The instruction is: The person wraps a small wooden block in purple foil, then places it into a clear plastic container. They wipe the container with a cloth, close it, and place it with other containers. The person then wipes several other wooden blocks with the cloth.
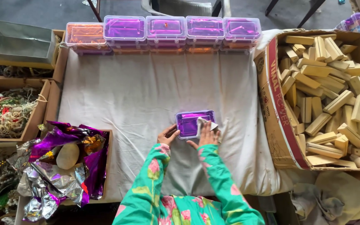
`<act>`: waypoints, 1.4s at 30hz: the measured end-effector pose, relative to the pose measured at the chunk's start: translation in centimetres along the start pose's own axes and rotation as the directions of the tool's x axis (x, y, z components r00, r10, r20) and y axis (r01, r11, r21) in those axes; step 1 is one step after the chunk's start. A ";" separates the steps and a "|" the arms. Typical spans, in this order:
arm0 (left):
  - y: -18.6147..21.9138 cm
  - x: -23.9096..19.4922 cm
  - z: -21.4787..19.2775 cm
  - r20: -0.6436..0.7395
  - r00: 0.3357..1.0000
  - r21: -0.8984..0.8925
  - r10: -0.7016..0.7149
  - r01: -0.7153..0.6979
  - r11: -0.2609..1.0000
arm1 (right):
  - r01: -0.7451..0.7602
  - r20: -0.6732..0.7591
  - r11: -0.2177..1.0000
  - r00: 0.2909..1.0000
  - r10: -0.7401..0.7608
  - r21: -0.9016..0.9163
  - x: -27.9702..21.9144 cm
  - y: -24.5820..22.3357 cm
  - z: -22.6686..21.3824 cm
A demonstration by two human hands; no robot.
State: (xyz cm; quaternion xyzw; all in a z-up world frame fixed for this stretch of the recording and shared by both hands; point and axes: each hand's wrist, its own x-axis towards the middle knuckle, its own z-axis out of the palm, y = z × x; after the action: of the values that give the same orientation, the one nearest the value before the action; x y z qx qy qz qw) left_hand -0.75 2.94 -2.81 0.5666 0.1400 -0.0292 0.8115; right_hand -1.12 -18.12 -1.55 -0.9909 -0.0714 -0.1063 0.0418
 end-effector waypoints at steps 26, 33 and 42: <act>-3.6 0.8 -0.2 0.018 0.989 0.000 0.144 -0.144 0.990 | 0.326 0.220 0.945 0.922 -0.318 0.001 -0.1 0.8 -0.1; -4.1 1.3 -0.9 0.022 0.993 0.096 0.115 -0.116 0.989 | 0.053 -0.043 0.999 0.998 -0.054 -0.008 -1.3 -1.9 3.6; -6.2 1.3 -2.7 0.000 0.960 0.201 0.280 -0.275 0.940 | 0.384 0.313 0.884 0.833 -0.456 0.267 2.4 4.7 2.5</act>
State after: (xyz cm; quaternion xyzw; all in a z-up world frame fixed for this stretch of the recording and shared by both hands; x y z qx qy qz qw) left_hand -1.31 3.34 -9.63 0.6593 0.0666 0.0795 0.7446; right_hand 2.40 -22.23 -3.79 -0.9438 -0.3047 0.0813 0.0991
